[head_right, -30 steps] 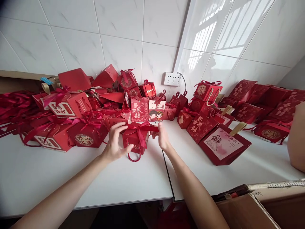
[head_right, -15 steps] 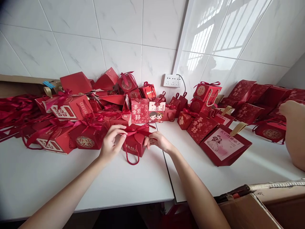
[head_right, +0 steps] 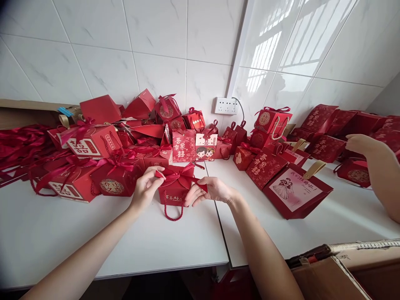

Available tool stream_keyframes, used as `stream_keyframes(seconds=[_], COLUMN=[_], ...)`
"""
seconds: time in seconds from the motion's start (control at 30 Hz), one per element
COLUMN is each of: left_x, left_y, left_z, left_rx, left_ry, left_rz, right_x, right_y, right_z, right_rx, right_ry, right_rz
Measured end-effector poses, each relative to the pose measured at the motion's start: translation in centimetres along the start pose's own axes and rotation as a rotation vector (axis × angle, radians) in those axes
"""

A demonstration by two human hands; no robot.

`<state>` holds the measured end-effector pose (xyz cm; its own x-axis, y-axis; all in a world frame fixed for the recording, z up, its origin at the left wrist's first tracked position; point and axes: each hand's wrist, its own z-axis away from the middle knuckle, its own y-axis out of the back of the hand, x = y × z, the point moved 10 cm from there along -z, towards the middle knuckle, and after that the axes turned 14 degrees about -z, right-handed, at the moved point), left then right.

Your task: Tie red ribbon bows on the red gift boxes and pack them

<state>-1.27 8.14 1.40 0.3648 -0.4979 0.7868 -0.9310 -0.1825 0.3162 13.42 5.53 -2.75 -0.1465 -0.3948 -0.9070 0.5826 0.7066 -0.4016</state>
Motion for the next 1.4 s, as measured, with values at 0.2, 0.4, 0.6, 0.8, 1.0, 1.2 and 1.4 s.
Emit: stream_keyframes(seconds=[0.2,0.4,0.6,0.8,1.0,1.2,1.4], left_x=[-0.1,-0.4,-0.2,-1.1,-1.1,-2.1,-3.3], left_y=[-0.1,-1.0,-2.4,-1.7,-2.0,-2.3,-2.9], left_z=[0.0,0.3,0.9,0.6,0.4,0.3,-0.5], left_rx=[-0.029,-0.104,-0.211,-0.132,-0.177,-0.211,-0.239], left_ry=[0.014,0.058,0.067,0.103,0.064,0.165,0.343], left_rz=[0.01,0.093,0.147,0.198,0.204,0.266,0.183], right_x=[-0.3,0.8,1.1,1.7,4.1,-0.8,-4.3], right_y=[0.6,0.2,-2.3,-3.6,-2.1,2.9,6.4], right_z=[0.8,1.0,0.1,0.0,1.4,2.4,2.8], right_rx=[0.091,0.097,-0.047,-0.215,-0.164,0.212,0.808], right_ry=[-0.022,-0.11,-0.072,-0.113,-0.368,-0.061,0.339], right_rz=[0.089,0.081,0.017,-0.129,0.239,0.341,0.355])
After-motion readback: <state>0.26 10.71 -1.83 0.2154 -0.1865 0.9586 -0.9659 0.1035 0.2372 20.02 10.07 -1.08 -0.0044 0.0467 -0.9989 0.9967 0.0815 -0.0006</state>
